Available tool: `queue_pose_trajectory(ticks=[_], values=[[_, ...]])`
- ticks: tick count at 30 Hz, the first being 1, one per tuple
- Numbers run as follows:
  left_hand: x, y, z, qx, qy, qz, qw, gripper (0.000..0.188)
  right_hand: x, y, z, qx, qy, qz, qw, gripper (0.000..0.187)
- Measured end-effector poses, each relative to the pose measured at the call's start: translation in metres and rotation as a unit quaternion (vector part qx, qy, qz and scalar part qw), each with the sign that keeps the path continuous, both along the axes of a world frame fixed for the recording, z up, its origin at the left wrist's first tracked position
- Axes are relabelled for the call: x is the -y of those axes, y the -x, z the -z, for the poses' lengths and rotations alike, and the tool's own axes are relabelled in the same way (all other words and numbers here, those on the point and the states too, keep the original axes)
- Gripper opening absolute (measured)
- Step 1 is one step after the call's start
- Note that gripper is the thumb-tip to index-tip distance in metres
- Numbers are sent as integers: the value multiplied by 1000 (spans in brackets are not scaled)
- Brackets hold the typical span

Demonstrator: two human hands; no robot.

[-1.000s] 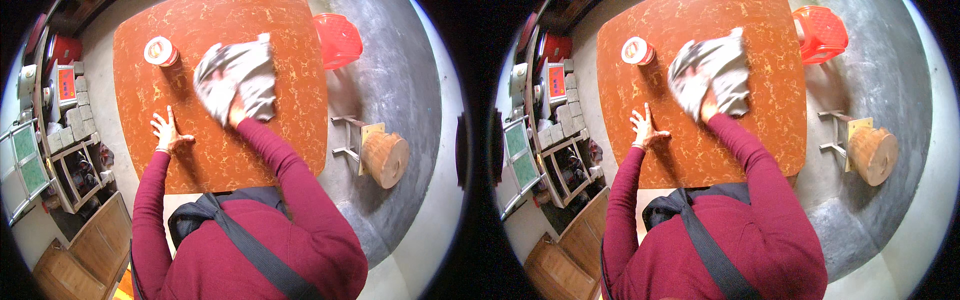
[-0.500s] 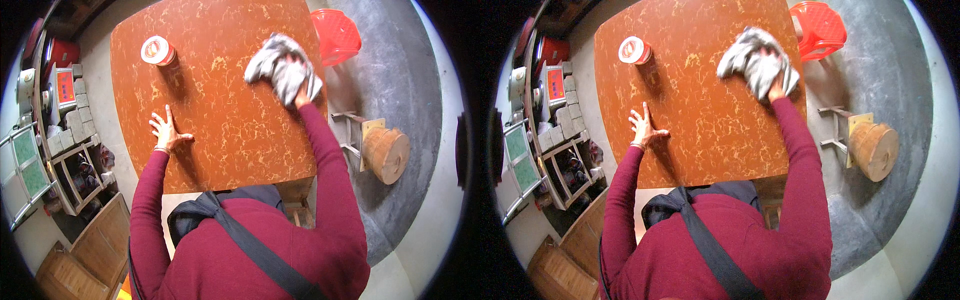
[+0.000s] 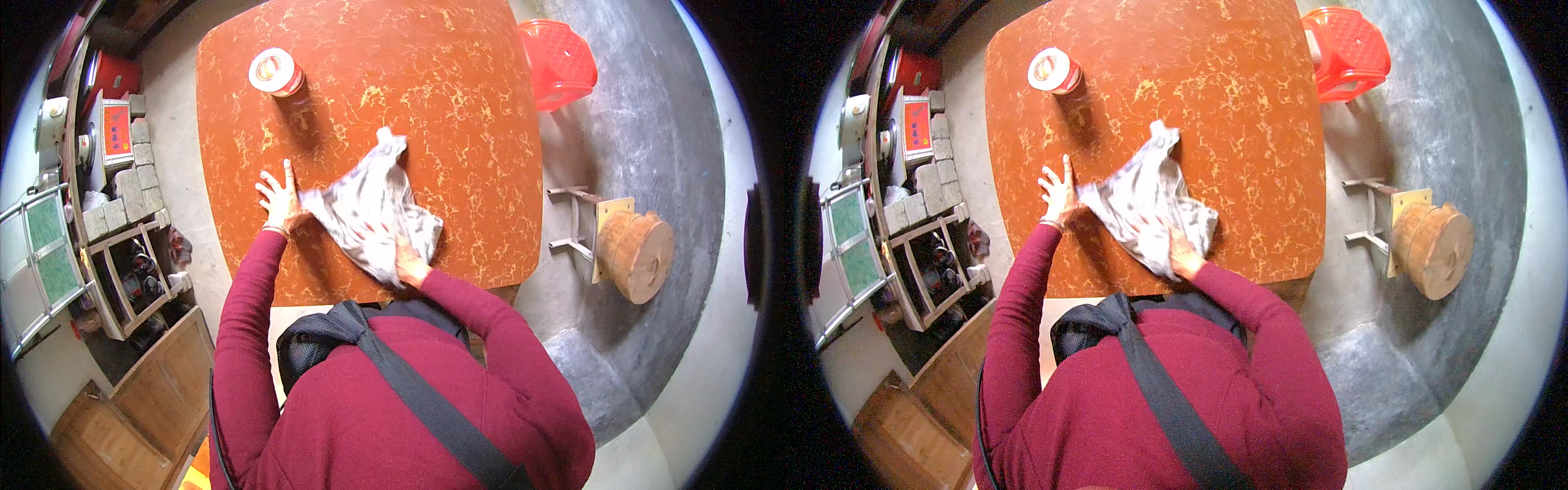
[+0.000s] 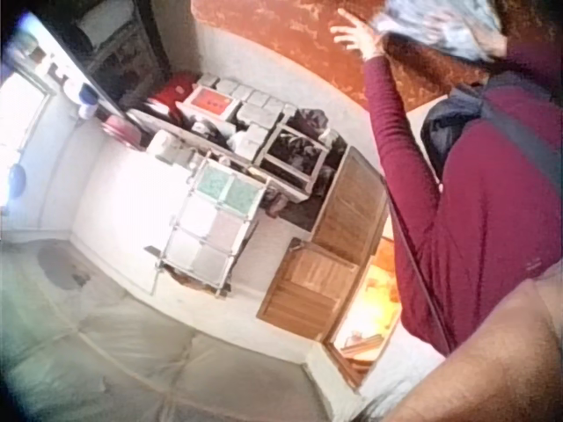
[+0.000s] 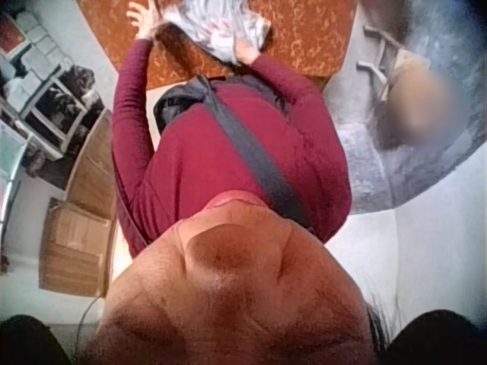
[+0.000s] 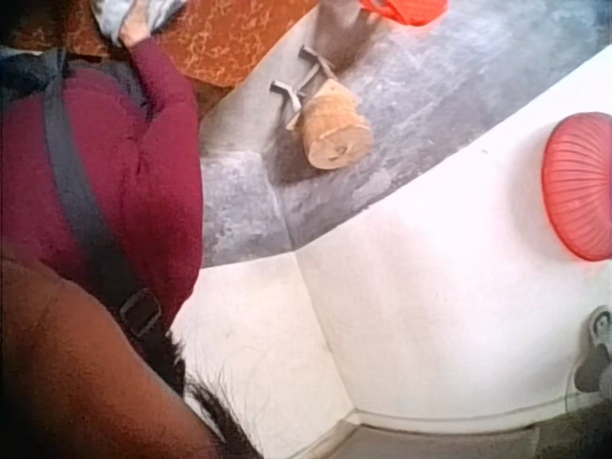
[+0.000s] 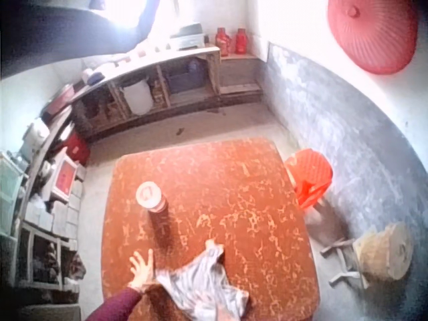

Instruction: The person washes a cloth in a sink, wrings it out, and then uses it to wipe a table surface. The person moves from the sink area to a table, wiping the surface thoroughly with the damp cloth.

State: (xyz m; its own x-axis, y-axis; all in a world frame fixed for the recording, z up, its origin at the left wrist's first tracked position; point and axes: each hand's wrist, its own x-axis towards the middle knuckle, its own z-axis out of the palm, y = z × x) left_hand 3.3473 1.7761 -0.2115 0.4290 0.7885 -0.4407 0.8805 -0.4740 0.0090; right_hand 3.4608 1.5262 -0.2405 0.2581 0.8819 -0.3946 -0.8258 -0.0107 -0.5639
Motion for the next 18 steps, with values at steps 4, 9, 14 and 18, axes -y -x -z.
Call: queue_pose_trajectory(ticks=[4, 9, 14, 18], values=[[4, -14, -25, -14, 44, 2, 999, 141, 38, -78, -23, -85, 44, 63, 993, 59], [6, -20, -34, -21, 50, -14, 998, 143, -24, -189, -7, 557, 273, 165, 767, 63], [8, -17, -31, 0, 35, 1, 999, 141, -155, -183, 32, 885, 328, 3, 330, 62], [-9, 18, -30, 221, 87, -93, 967, 111, -193, -45, -31, 491, 138, 52, 859, 58]])
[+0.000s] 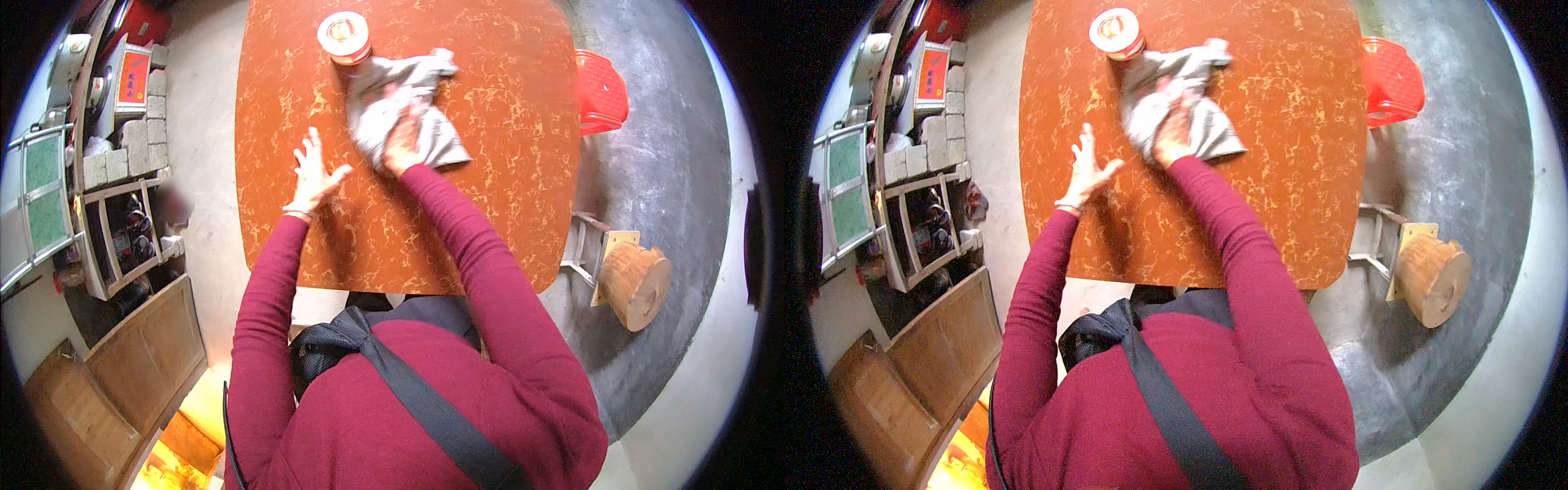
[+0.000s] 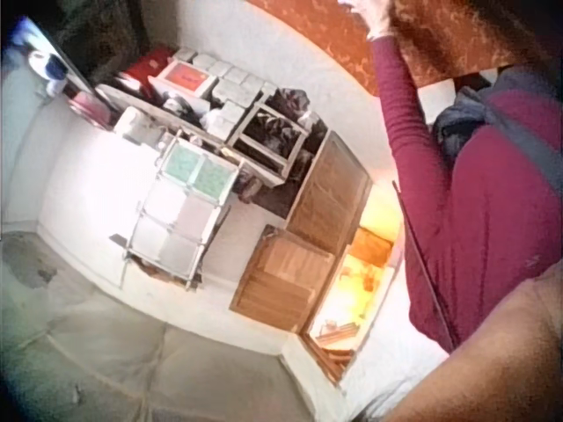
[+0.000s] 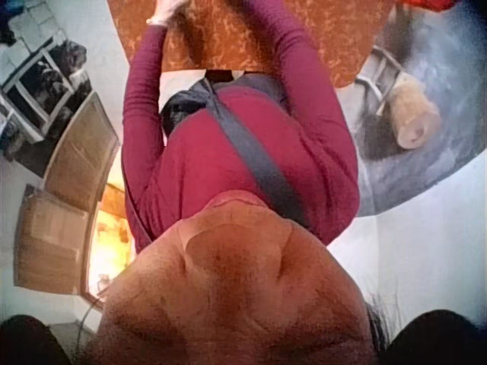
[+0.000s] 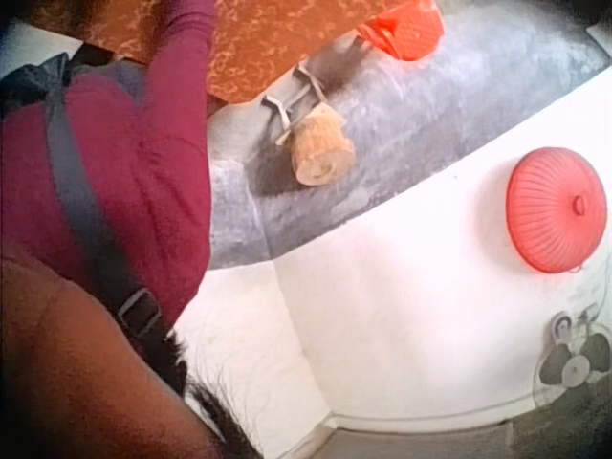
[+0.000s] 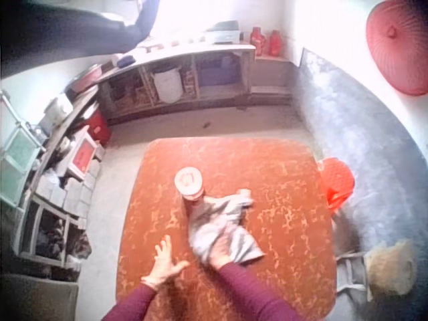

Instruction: The person washes a cloth in a sink, wrings it out, and then uses it to wipe a table surface. The person moves from the sink area to a table, wiping the surface thoroughly with the damp cloth.

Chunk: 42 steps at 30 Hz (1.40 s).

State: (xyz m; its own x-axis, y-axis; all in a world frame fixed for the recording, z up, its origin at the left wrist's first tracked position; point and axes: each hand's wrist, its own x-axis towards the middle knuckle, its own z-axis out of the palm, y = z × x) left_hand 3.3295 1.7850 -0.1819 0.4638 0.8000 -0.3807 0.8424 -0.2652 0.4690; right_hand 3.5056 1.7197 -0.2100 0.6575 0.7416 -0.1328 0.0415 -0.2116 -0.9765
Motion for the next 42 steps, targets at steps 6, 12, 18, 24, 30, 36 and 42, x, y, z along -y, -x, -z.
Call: queue_pose_trajectory(ticks=[6, 12, 18, 24, 30, 36, 42], values=[[-17, 96, -14, 26, -111, -99, 989, 74, 76, 148, 14, 377, -73, -359, 851, 50], [-3, 176, 24, -193, -46, -173, 965, 100, 197, 41, 6, 415, 59, -344, 840, 55], [-7, 182, 35, -187, -66, -131, 971, 105, 251, -97, 37, 575, 356, -10, 737, 46], [-6, 184, 24, -203, -106, -93, 969, 96, 132, -5, 61, 581, 261, 17, 771, 47], [-7, 219, 8, 13, -23, -115, 993, 77, 63, 225, 20, 470, 61, -248, 845, 48], [6, 253, 26, 42, -24, -67, 997, 63, 118, 264, 7, 424, -60, -349, 834, 37], [17, 263, 52, 58, -12, -71, 996, 83, 223, 162, 28, 534, 66, -216, 814, 43]])
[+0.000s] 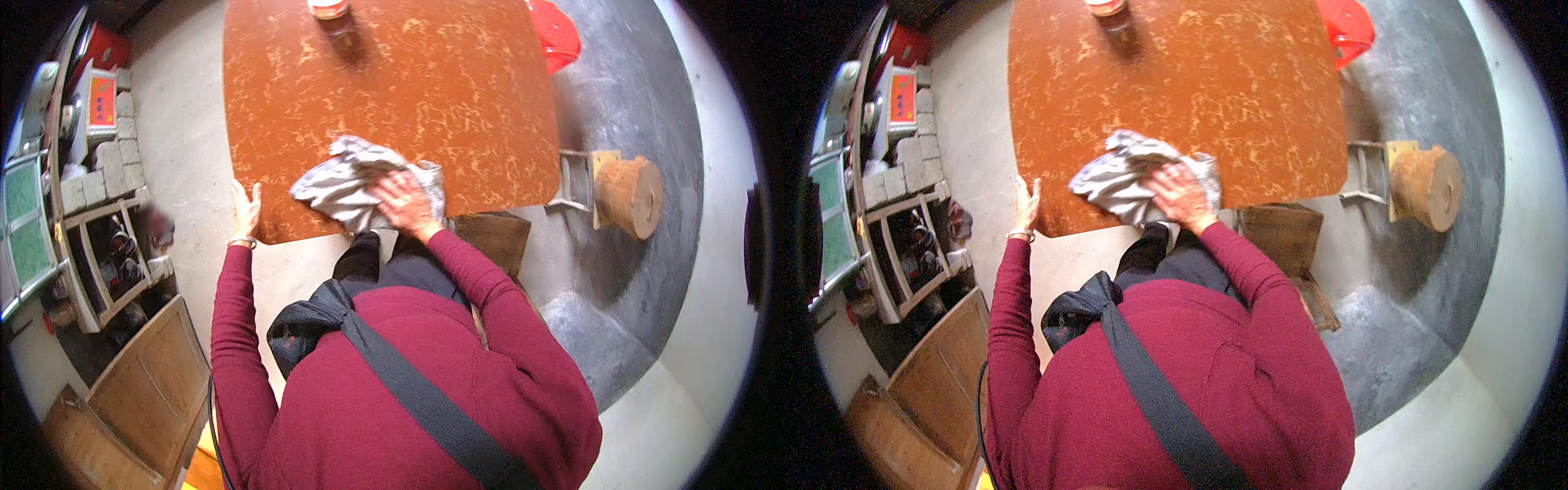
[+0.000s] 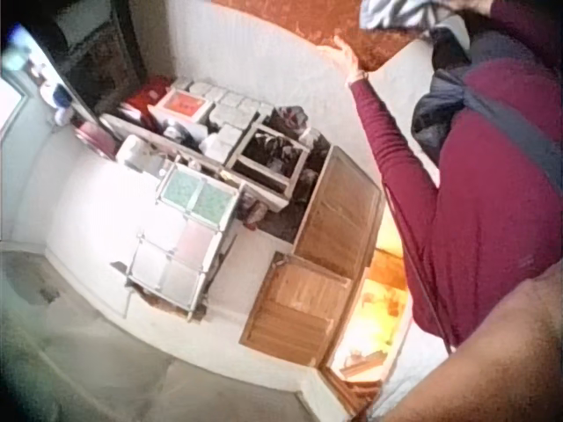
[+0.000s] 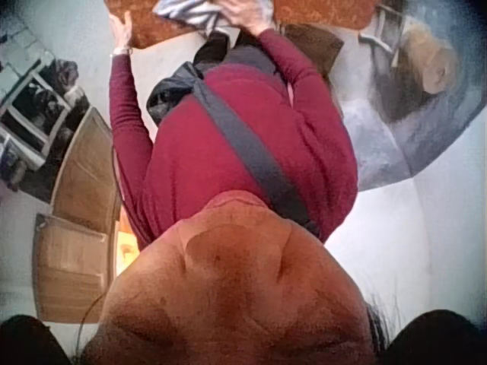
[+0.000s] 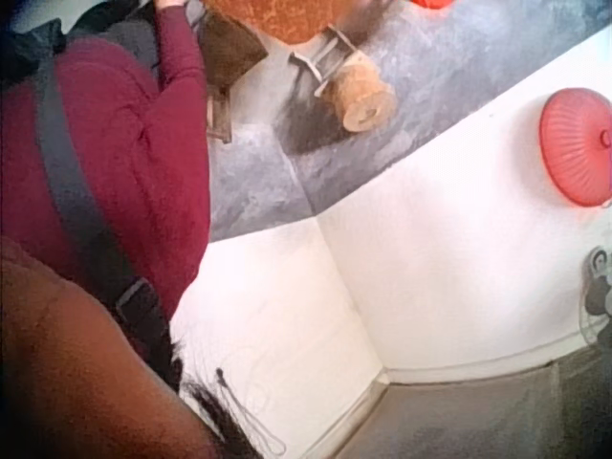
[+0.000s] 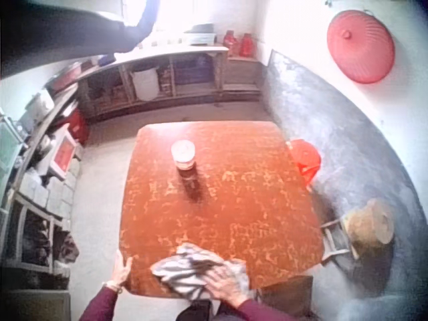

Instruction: The person washes a cloth in a sink, wrings it out, and then uses it to wipe a table surface. The person moves from the sink area to a table, wiping the surface thoroughly with the damp cloth.

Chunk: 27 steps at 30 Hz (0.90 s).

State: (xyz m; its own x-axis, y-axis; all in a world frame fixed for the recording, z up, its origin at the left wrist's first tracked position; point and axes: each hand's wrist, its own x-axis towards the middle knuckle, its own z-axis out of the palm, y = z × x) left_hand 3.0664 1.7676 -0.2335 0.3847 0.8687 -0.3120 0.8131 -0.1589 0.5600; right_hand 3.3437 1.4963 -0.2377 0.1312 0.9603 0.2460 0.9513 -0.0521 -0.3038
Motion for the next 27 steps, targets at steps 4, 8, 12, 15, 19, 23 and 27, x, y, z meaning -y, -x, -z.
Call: queue_pose_trajectory(ticks=[4, 8, 12, 15, 19, 23, 27], values=[[5, -5, -6, -50, -21, 24, 998, 84, 69, -91, 7, 40, 83, 181, 979, 43], [12, -2, 1, -98, -12, 3, 995, 86, 127, -167, 8, 65, 86, 330, 938, 44], [21, 6, 5, -125, -14, -10, 992, 88, 165, -218, 11, 108, 104, 481, 864, 47], [31, 20, 25, -129, -26, -29, 991, 90, 167, -226, 13, 85, 87, 577, 808, 49], [51, 11, 20, -161, -13, -62, 985, 90, 170, -204, 31, 87, 114, 554, 820, 43], [72, 3, 6, -132, -8, -73, 989, 88, 139, -151, 21, 54, 70, 421, 903, 42], [92, 4, -16, -77, 3, -94, 993, 82, 86, -100, 1, -19, 65, 166, 984, 40]])
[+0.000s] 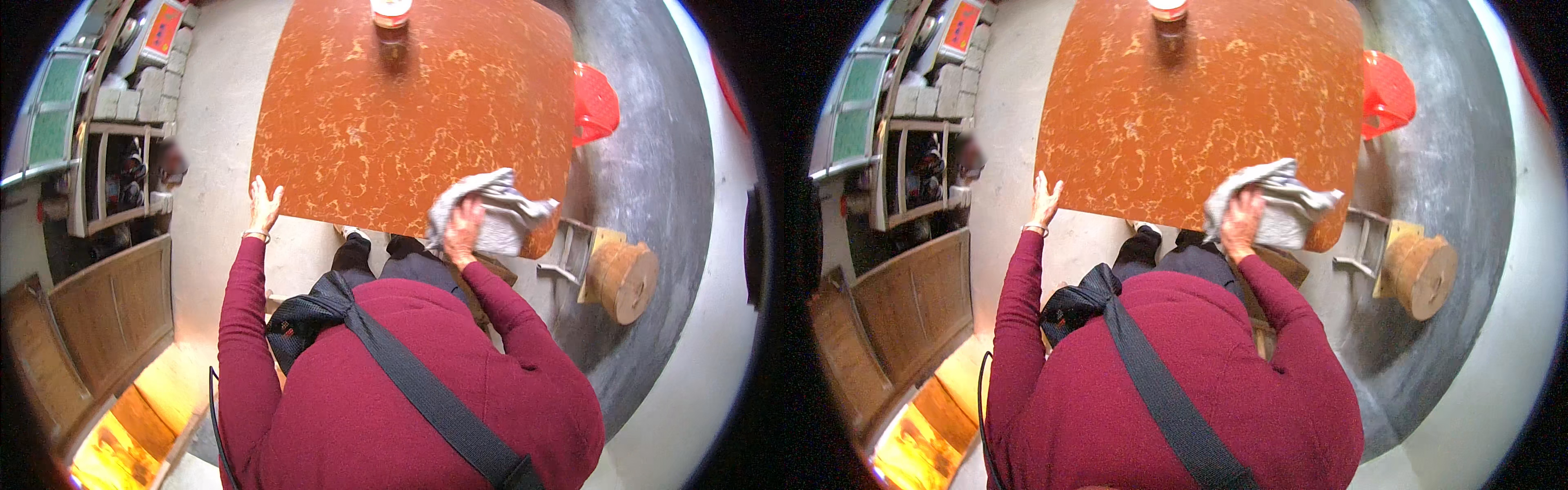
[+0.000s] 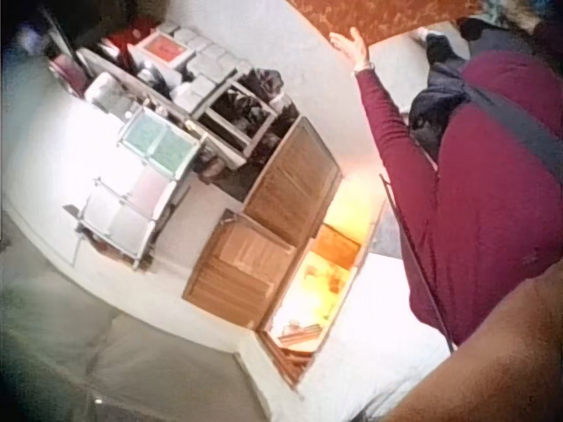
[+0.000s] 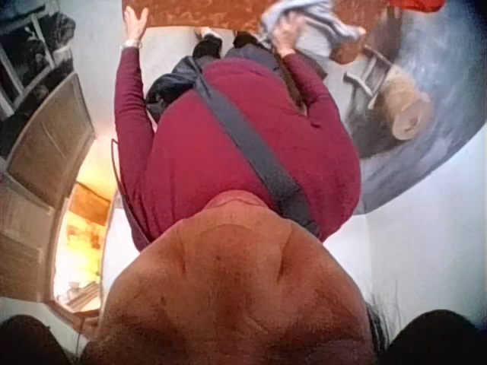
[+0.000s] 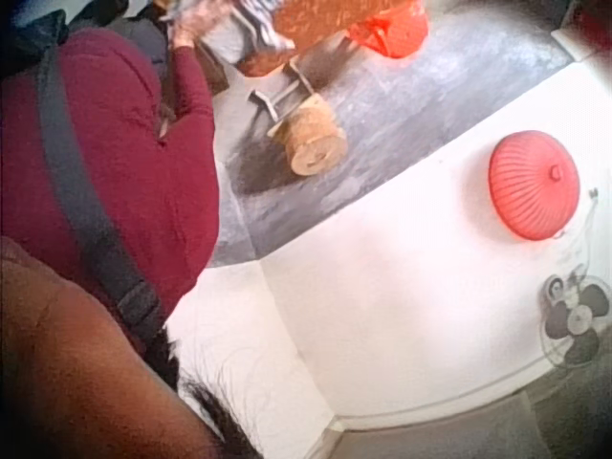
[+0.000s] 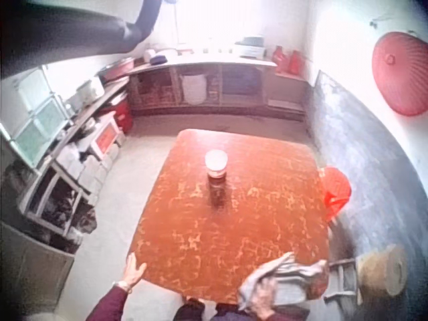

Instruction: The person washes a cloth in a sink, wrings it out, and then uses it to wipe a table surface. The person moves from the sink area to a table, wiping the surface thoroughly with the damp cloth.

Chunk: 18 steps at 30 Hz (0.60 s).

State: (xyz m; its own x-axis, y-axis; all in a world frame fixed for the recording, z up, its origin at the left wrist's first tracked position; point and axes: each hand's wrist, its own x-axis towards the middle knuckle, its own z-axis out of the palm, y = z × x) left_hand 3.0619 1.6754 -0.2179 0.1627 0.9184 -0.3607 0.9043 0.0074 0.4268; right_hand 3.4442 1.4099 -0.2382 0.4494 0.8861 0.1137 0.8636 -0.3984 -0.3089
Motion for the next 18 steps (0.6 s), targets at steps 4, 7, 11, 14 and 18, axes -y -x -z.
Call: queue_pose_trajectory(ticks=[4, 7, 11, 14, 18], values=[[7, 11, -14, 45, -11, -18, 999, 72, -77, 75, -12, -75, -17, -201, 977, 39], [3, 29, -23, 122, 21, -65, 990, 62, -127, 121, -21, -69, -44, -295, 952, 42], [-6, 69, -49, 122, 65, -46, 989, 55, -171, 182, -27, -69, -53, -383, 920, 41], [-15, 105, -57, 161, 53, -52, 984, 55, -203, 223, -22, -73, -44, -392, 916, 45], [-40, 172, -47, 168, 74, -57, 981, 57, -258, 276, -34, -40, -50, -350, 935, 52]])
